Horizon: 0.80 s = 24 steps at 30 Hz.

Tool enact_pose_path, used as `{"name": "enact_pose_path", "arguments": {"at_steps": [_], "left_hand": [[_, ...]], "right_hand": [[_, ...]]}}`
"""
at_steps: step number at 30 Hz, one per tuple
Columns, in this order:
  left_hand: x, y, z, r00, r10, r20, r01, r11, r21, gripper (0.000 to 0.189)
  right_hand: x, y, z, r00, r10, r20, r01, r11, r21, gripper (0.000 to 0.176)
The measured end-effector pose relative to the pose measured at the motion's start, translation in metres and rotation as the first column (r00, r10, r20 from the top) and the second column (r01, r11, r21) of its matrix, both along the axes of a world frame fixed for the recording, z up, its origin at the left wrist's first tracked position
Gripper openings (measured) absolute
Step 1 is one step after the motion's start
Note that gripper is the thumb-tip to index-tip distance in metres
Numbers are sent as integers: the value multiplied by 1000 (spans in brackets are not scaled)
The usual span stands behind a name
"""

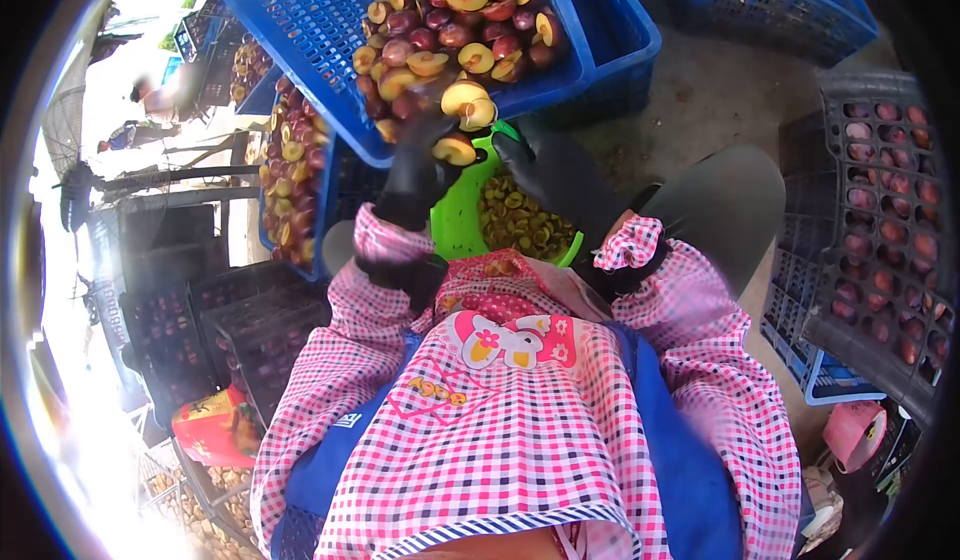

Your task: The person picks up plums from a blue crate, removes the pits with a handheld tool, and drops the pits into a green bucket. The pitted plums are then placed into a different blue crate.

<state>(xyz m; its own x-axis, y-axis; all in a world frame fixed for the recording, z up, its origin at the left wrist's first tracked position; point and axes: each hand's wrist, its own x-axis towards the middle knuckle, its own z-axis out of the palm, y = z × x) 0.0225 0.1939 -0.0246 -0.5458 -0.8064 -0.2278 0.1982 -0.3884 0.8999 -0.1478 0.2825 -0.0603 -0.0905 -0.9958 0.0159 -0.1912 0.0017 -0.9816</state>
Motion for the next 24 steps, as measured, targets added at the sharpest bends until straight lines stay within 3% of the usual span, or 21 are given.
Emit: {"name": "enact_pose_path", "arguments": {"at_steps": [2,4,5,6,7,8,9,12,13,15,19,21,24], "left_hand": [[11,15,-21,997,-34,68,64,863,-500,40],[-1,20,-8,996,-3,93,44,897,-440,40],[-3,13,-16,996,66,54,-56,985,-165,40],[-7,10,-13,989,142,37,-146,981,127,41],[-9,13,-9,989,140,37,-144,981,128,41],[-9,19,-5,990,99,97,-80,980,-181,43],[-11,25,2,983,79,166,8,884,-467,46],[-14,31,4,992,107,73,-77,941,-330,46],[-14,29,0,992,107,72,-78,941,-330,46],[-16,24,-7,987,155,40,-155,988,5,44],[-20,28,5,979,189,81,-192,981,28,43],[-21,29,17,947,159,280,-142,987,-82,48],[-19,23,14,943,109,316,-59,985,-164,51]], "right_hand": [[2,1,-2,983,-71,-172,52,992,-114,33],[4,2,0,979,-64,-196,48,995,-84,33],[4,2,1,974,-62,-220,50,997,-59,34],[4,3,3,973,-63,-220,51,997,-59,34],[4,4,6,969,-54,-243,45,998,-45,35],[5,5,7,963,-46,-264,40,999,-29,36],[6,5,5,963,-45,-264,40,999,-27,36],[10,5,-2,956,-41,-289,39,999,-12,37],[11,5,-1,974,-33,-225,28,999,-25,37],[11,5,2,987,-20,-160,14,999,-39,37],[9,6,1,986,83,-144,-86,996,-11,39],[7,6,-1,982,136,-132,-133,991,26,41],[0,5,14,969,246,22,-247,967,67,44]]}}
